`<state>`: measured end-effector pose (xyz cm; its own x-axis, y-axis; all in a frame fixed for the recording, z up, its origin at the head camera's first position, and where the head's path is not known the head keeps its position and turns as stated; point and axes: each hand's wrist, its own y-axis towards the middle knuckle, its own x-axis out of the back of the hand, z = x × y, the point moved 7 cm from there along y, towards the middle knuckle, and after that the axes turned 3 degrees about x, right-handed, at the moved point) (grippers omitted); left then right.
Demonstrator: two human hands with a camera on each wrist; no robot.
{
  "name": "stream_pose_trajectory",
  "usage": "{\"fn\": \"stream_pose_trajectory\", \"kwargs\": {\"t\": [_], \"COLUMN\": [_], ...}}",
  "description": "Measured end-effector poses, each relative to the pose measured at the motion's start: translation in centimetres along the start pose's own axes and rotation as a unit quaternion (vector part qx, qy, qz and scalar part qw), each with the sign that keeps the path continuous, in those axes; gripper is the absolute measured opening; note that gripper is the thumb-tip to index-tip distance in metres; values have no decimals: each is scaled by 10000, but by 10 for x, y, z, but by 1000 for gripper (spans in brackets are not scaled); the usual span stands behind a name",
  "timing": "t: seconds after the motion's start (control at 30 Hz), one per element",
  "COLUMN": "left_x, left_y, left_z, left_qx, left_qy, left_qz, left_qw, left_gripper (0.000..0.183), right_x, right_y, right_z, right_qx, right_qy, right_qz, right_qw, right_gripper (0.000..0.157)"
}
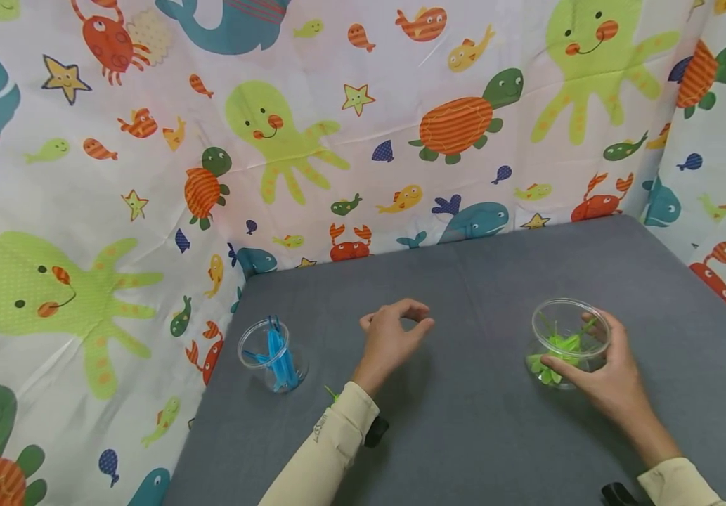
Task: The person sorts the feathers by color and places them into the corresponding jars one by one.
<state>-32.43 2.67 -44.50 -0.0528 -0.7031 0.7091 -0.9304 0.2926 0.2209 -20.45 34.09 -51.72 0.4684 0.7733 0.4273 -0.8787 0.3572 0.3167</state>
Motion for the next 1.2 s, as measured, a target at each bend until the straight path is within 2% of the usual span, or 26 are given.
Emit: {"fn": "stream_pose_trajectory", "kwargs": {"t": [0.37,0.57,0.9,1.2], "left_x": [13,19,39,61], "left_y": [-5,-11,-30,-48], "left_z": [16,30,53,78], "left_qx": [470,562,534,863], "left_qy": [-76,57,441,947], "left_qz": [371,493,407,280], "left_qw": [9982,9972,9968,9914], "left_gripper": [14,10,7,10], "right_x": [0,2,1,0], "right_y": [0,0,-1,0], "right_z": [-4,-3,-3,-1], "right_qx": [-46,-73,-165,-88], "right_qy": [-2,34,0,76], "right_qz": [48,34,76,106], "right_qw": [10000,10000,9998,9999], "right_gripper": [117,116,117,117]}}
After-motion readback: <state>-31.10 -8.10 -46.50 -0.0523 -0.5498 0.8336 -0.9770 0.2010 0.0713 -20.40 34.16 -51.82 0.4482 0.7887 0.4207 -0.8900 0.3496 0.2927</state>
